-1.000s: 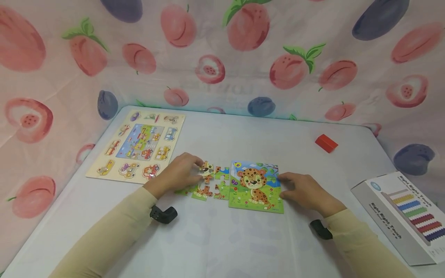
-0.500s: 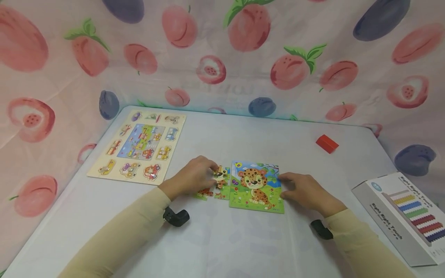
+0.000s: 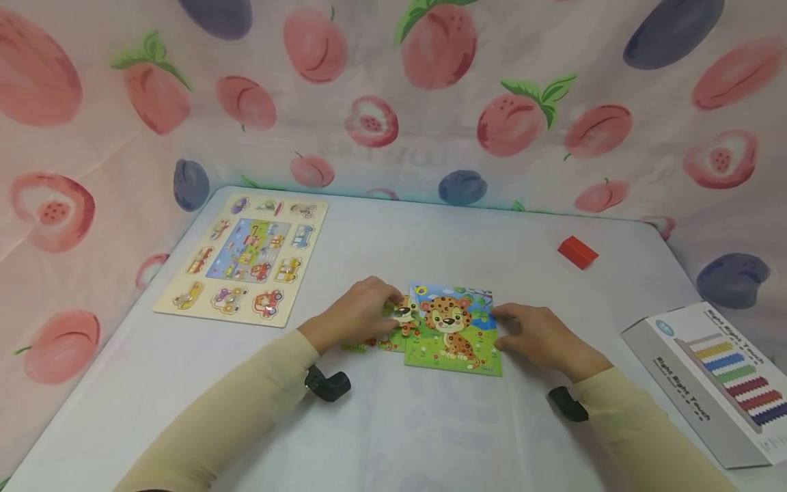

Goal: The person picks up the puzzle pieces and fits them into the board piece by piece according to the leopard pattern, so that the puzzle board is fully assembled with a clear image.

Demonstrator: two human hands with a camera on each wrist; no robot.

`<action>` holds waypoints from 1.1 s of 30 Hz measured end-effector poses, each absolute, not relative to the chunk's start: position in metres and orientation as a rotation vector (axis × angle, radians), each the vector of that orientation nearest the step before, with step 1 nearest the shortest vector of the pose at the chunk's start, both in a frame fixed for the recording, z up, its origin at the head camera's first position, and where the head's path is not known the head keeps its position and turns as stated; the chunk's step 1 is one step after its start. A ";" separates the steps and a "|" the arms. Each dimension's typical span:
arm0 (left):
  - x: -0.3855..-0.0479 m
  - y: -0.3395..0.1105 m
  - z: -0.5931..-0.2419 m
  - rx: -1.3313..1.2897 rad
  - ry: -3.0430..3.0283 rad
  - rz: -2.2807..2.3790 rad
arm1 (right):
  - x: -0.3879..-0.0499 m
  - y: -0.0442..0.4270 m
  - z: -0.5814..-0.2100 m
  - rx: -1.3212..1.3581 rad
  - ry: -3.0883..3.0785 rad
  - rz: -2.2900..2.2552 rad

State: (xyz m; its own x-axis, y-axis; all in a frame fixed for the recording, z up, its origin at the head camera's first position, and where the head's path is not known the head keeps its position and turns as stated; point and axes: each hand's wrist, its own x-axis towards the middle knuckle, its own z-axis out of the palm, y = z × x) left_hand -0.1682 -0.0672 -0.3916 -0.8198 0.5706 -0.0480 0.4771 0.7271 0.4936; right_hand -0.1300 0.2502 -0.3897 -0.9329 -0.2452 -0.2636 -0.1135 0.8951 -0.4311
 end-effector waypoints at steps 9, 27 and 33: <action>-0.171 -0.052 -0.395 0.933 2.726 0.702 | -0.131 0.252 -0.391 -0.275 2.751 -0.598; -0.172 -0.021 -0.400 1.054 2.731 0.601 | -0.131 0.253 -0.391 -0.290 2.757 -0.607; -0.171 -0.015 -0.400 1.082 2.733 0.603 | -0.131 0.252 -0.391 -0.285 2.756 -0.604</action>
